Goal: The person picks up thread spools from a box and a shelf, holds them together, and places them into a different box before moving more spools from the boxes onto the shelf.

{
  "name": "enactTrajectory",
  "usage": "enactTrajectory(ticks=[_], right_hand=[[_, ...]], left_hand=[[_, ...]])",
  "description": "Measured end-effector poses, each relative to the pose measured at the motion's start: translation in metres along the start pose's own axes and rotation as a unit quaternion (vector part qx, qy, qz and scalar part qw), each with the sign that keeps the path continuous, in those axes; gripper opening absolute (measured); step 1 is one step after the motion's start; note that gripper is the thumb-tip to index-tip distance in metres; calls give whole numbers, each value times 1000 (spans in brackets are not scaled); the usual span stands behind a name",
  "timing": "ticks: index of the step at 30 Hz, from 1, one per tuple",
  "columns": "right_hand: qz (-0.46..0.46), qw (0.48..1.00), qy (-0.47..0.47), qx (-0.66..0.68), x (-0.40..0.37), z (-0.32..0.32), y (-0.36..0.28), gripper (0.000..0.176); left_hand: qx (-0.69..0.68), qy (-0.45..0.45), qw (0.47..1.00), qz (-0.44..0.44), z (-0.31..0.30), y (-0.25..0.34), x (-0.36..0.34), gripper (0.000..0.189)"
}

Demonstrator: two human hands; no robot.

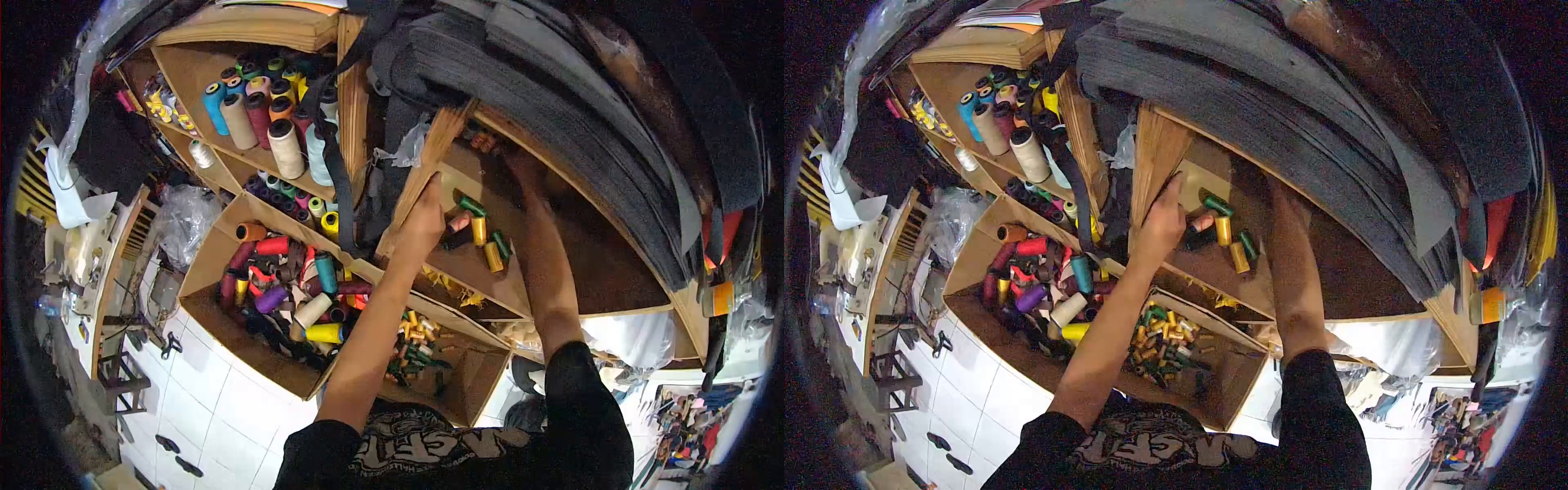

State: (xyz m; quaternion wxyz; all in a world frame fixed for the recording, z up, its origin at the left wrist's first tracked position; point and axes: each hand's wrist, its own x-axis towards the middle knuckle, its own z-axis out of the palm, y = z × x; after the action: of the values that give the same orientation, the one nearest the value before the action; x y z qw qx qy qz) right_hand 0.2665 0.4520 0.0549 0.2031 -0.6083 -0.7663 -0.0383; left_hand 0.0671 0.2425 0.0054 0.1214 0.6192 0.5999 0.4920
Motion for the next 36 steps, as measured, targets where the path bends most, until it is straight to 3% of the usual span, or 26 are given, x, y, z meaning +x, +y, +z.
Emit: enactTrajectory(ticks=[2,5,8,15,25,31,36], right_hand=[[-1,1000,2,-1,1,1,-2,36],[1,1000,3,-1,3,2,-2,36],[1,1000,3,-3,2,2,-2,36],[3,1000,7,-2,-1,3,-3,36],[23,999,33,13,-14,-9,15,36],[39,999,34,17,-34,-7,19,36],[43,998,31,18,-34,3,11,35]], left_hand=[[13,-33,999,-26,-1,-1,1,58],[0,-2,1000,11,-3,1,0,60],[-29,-41,998,-25,-2,-2,1,57],[-43,-30,998,-25,-2,0,1,82],[-45,-35,998,-27,2,-4,0,48],[-20,7,1000,22,8,-13,1,55],[-11,-19,1000,-15,3,-3,0,56]])
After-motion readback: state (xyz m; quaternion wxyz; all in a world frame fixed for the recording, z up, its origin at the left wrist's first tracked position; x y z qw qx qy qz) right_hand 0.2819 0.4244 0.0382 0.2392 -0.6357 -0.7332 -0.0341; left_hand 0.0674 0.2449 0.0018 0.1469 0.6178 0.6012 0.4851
